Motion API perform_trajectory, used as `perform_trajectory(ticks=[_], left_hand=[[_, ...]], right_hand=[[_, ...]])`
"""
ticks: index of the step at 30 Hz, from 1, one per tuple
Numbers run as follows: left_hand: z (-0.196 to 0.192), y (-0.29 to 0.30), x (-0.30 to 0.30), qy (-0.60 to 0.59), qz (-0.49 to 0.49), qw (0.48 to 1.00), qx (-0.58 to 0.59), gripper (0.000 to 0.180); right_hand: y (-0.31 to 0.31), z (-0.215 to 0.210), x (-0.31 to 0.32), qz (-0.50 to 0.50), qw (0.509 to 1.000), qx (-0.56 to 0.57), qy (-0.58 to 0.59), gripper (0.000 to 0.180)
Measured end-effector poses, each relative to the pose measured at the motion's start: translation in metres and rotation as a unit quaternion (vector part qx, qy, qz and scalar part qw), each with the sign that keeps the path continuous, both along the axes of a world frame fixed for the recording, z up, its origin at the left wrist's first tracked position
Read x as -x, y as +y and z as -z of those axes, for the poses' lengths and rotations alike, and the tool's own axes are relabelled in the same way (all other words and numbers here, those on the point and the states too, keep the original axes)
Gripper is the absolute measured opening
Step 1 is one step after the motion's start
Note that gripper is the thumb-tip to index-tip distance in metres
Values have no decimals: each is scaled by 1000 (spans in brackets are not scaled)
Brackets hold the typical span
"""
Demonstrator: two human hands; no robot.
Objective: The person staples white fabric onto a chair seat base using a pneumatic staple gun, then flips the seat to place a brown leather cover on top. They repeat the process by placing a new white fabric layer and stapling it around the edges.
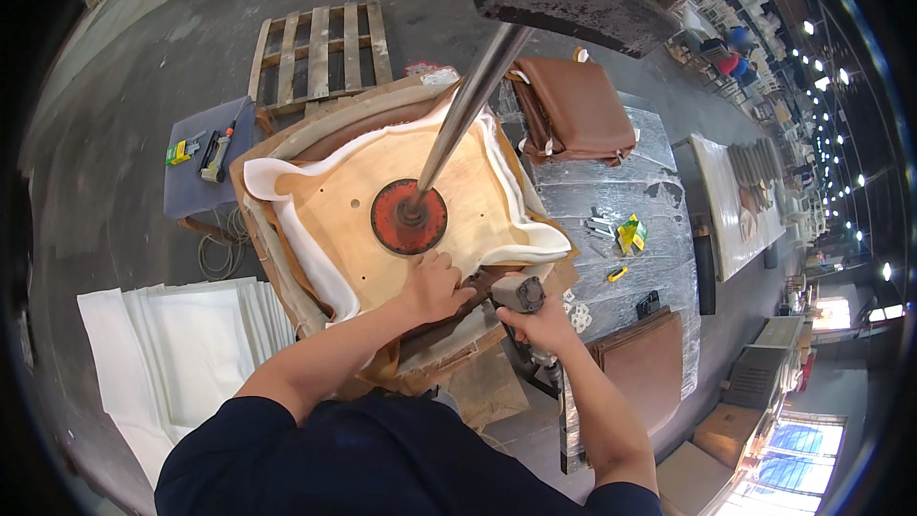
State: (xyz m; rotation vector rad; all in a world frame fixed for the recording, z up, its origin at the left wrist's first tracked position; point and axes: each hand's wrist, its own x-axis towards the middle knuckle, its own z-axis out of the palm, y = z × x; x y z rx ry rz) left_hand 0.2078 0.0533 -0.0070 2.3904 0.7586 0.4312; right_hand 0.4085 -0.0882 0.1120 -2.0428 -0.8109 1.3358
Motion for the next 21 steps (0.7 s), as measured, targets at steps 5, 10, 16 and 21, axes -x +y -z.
perform_trajectory(ticks=[5, 10, 16, 21], left_hand=[[11, -2, -5, -44, -1, 999, -4, 14], [21, -3, -8, -117, -19, 992, 32, 11], [22, -4, -6, -100, -14, 994, 41, 6], [22, 4, -10, -88, -2, 996, 30, 13]], right_hand=[[12, 5, 9, -12, 1000, 23, 0, 60], [25, 9, 15, -41, 996, 72, -17, 56], [39, 2, 32, -45, 993, 84, -70, 57], [39, 16, 27, -78, 985, 45, -148, 55]])
